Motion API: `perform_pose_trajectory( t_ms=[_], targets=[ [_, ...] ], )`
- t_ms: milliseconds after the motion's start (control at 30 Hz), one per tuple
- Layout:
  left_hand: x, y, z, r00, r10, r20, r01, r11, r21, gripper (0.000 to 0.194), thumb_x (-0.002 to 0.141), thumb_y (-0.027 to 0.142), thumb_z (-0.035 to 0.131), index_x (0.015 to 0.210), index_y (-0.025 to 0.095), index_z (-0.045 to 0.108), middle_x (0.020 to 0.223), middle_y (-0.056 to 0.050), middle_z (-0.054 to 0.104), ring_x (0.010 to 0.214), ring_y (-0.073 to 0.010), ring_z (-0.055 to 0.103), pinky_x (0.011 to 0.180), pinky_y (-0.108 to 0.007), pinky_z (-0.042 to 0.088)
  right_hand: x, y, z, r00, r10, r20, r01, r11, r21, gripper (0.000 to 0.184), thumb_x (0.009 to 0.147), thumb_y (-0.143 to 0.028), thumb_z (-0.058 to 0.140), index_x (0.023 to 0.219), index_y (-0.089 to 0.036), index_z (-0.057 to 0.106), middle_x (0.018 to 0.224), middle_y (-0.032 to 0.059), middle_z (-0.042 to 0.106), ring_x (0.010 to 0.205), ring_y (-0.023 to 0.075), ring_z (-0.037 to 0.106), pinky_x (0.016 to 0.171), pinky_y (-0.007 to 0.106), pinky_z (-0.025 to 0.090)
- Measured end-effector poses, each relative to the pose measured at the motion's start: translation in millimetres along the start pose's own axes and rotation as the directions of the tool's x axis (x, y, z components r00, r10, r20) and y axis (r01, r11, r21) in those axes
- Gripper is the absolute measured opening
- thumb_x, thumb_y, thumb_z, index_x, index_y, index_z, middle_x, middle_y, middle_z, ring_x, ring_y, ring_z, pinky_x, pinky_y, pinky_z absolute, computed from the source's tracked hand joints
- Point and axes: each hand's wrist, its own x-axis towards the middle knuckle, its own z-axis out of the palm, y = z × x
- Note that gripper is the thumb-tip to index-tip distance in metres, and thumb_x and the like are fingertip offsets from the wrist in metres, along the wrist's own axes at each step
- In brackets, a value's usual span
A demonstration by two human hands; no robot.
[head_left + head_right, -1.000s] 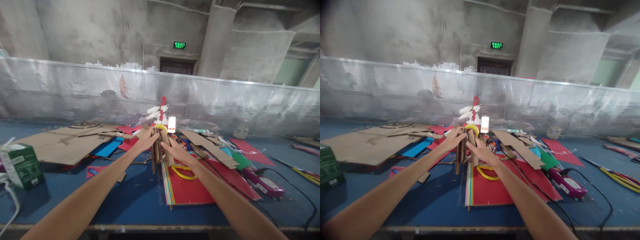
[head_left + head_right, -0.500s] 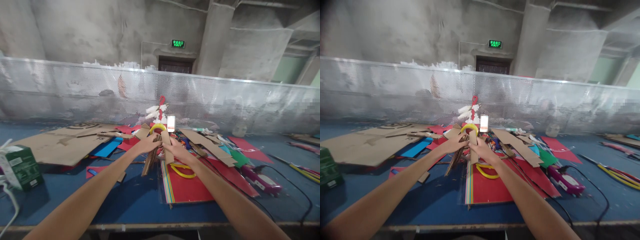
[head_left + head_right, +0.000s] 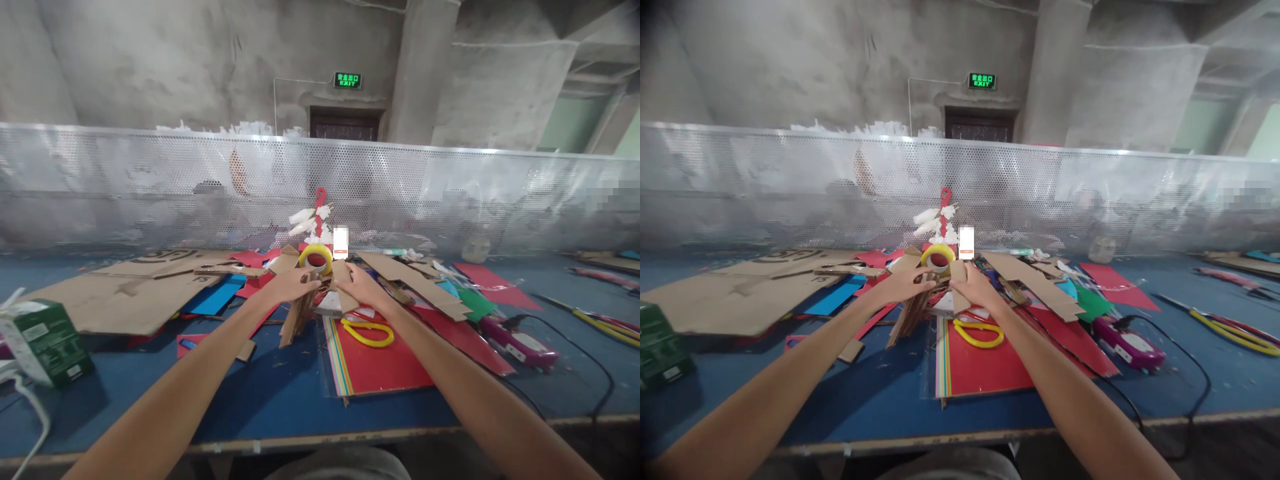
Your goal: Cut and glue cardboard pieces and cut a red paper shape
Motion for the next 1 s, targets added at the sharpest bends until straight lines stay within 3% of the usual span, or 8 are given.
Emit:
perform_pose_trajectory(
  t_ms=[200, 300, 433, 567, 667, 733, 833, 1000],
  targets=[
    [-2, 6, -6.6, 0.999, 0.026, -0.034, -0.023, 0.996, 0.087, 0.042, 0.092, 0.057, 0.053, 0.105, 0.025, 0.077, 0.101, -0.01, 0.077, 0.096, -0.0311, 0.07, 0.078, -0.035, 0.05, -6, -16, -14, 0.999, 0.018, -0.038, -0.024, 0.982, -0.185, 0.057, 0.085, -0.038, 0.074, 0.133, -0.011, 0.059, 0.102, 0.0114, 0.069, 0.095, 0.0264, 0.066, 0.09, 0.04, 0.049],
    [1, 14, -13.5, 0.996, 0.007, -0.083, -0.003, 0.999, 0.051, 0.044, 0.097, 0.052, 0.044, 0.084, 0.021, 0.073, 0.088, -0.008, 0.075, 0.085, -0.0267, 0.068, 0.074, -0.035, 0.046, -13, -35, -11, 0.999, -0.013, 0.048, 0.013, 1.0, 0.005, 0.05, 0.091, -0.047, 0.066, 0.129, -0.014, 0.06, 0.089, 0.0052, 0.068, 0.078, 0.0201, 0.064, 0.076, 0.033, 0.05],
    [2, 25, -13.3, 0.979, -0.041, -0.198, 0.032, 0.998, -0.049, 0.047, 0.099, 0.05, 0.041, 0.076, 0.02, 0.068, 0.079, -0.007, 0.072, 0.076, -0.0235, 0.065, 0.071, -0.034, 0.044, -25, -64, 5, 0.947, -0.09, 0.307, 0.002, 0.961, 0.276, 0.04, 0.096, -0.057, 0.056, 0.104, -0.019, 0.065, 0.075, 0.0008, 0.067, 0.056, 0.0137, 0.056, 0.056, 0.026, 0.044],
    [2, 34, -2.8, 0.968, -0.045, -0.248, 0.022, 0.996, -0.092, 0.052, 0.102, 0.049, 0.035, 0.068, 0.02, 0.063, 0.072, -0.007, 0.07, 0.072, -0.0234, 0.066, 0.071, -0.034, 0.046, -33, -77, 22, 0.931, -0.129, 0.34, 0.01, 0.943, 0.332, 0.034, 0.092, -0.052, 0.065, 0.083, -0.02, 0.061, 0.067, -0.0024, 0.062, 0.052, 0.012, 0.055, 0.049, 0.023, 0.04],
    [4, 34, -0.9, 0.959, 0.008, -0.282, -0.031, 0.997, -0.076, 0.051, 0.104, 0.048, 0.03, 0.078, 0.02, 0.065, 0.081, -0.008, 0.072, 0.082, -0.0245, 0.068, 0.076, -0.035, 0.048, -32, -74, 26, 0.932, -0.06, 0.358, -0.101, 0.904, 0.415, 0.024, 0.087, -0.041, 0.069, 0.084, -0.018, 0.062, 0.065, -0.0022, 0.063, 0.051, 0.0117, 0.054, 0.048, 0.023, 0.04],
    [6, 25, -7.9, 0.953, 0.005, -0.304, -0.022, 0.998, -0.054, 0.046, 0.104, 0.049, 0.03, 0.089, 0.021, 0.064, 0.088, -0.008, 0.072, 0.085, -0.0243, 0.067, 0.077, -0.034, 0.048, -29, -69, 23, 0.939, -0.004, 0.344, -0.158, 0.882, 0.444, 0.02, 0.086, -0.037, 0.07, 0.087, -0.018, 0.064, 0.065, -0.0018, 0.063, 0.048, 0.0103, 0.05, 0.046, 0.023, 0.039],
    [10, -6, -29.3, 0.928, -0.159, -0.338, 0.139, 0.987, -0.083, 0.035, 0.1, 0.047, 0.039, 0.1, 0.021, 0.062, 0.09, -0.006, 0.071, 0.084, -0.0232, 0.066, 0.075, -0.033, 0.047, -23, -58, 14, 0.963, 0.032, 0.268, -0.148, 0.895, 0.422, 0.021, 0.085, -0.037, 0.069, 0.092, -0.017, 0.066, 0.067, -0.0005, 0.063, 0.047, 0.0102, 0.048, 0.043, 0.022, 0.035],
    [4, -78, -62.1, 0.793, -0.491, -0.36, 0.528, 0.849, 0.006, 0.024, 0.093, 0.042, 0.051, 0.095, 0.019, 0.06, 0.105, -0.014, 0.072, 0.101, -0.0311, 0.068, 0.084, -0.038, 0.048, -14, -44, 3, 0.982, 0.086, 0.168, -0.15, 0.895, 0.421, 0.021, 0.087, -0.034, 0.068, 0.096, -0.016, 0.067, 0.072, 0.0012, 0.064, 0.05, 0.0098, 0.049, 0.041, 0.02, 0.033]
  ],
)
